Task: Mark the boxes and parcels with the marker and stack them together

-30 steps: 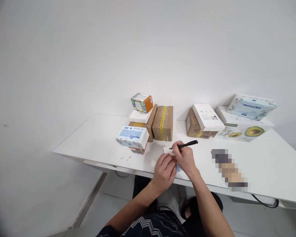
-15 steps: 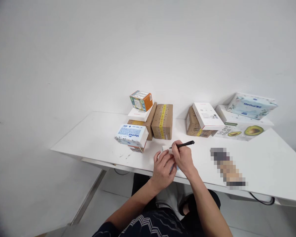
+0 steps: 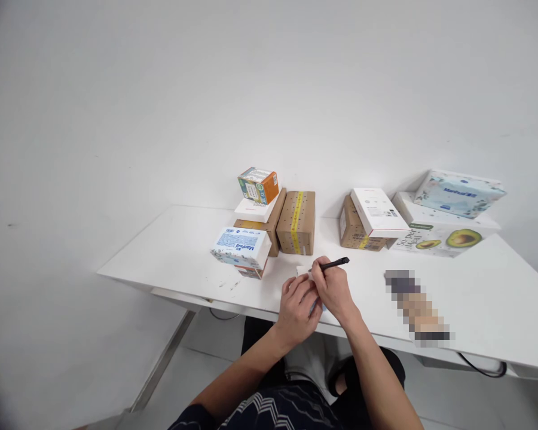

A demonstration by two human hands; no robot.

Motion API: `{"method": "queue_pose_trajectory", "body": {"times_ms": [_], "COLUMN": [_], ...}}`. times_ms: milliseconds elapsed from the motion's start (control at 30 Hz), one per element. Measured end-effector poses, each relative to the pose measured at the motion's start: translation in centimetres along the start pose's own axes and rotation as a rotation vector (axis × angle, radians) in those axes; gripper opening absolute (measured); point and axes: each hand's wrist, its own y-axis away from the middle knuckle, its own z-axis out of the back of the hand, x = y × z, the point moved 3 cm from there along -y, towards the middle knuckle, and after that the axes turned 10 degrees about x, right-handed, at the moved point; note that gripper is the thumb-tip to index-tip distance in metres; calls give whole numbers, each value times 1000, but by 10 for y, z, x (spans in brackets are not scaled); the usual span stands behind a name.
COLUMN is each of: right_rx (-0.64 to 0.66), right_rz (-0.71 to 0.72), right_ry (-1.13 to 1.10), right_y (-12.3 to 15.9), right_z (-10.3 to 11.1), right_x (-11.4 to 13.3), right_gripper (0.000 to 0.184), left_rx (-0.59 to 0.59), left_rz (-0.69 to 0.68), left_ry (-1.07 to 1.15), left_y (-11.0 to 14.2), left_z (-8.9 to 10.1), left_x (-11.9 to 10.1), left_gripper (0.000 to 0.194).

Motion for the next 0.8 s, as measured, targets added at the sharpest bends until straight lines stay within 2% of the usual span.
{"method": "queue_pose_trajectory", "body": {"times_ms": [67, 133, 267, 300, 367, 467, 500, 600, 667, 800], "right_rx": [-18, -102, -462, -530, -565, -389, -253, 26, 109, 141], "right_rz": [-24, -61, -59, -53, -51, 9, 24, -35, -72, -86], "right_ry": [-62, -186, -447, -446, -324, 100, 275, 752, 909, 954], "right_y": [2, 5, 18, 21, 28, 34, 35, 37, 38, 36], "right_z": [0, 3, 23, 28, 37, 39, 35, 23, 16, 5], "right_x": [-1, -4, -18, -25, -47, -85, -98, -131, -142, -144], "right_gripper": [30, 29, 25, 24, 23, 23, 27, 42, 46, 48], "left_rx": [-1, 6, 30, 28, 27, 36, 37, 26, 21, 28], "left_rz": [-6, -5, -4, -6, -10, -16, -19, -23, -24, -39], "left_ry": [-2, 2, 12, 13, 14, 19, 21, 25, 29, 43], "left_y": [0, 1, 2, 2, 2, 2, 2, 2, 2, 2], "left_z": [0, 0, -2, -2, -3, -4, -4, -3, -3, -2], "left_x": [0, 0, 1, 1, 1, 1, 1, 1, 1, 1], "left_gripper": [18, 17, 17, 17, 19, 19, 19, 19, 20, 21]}}
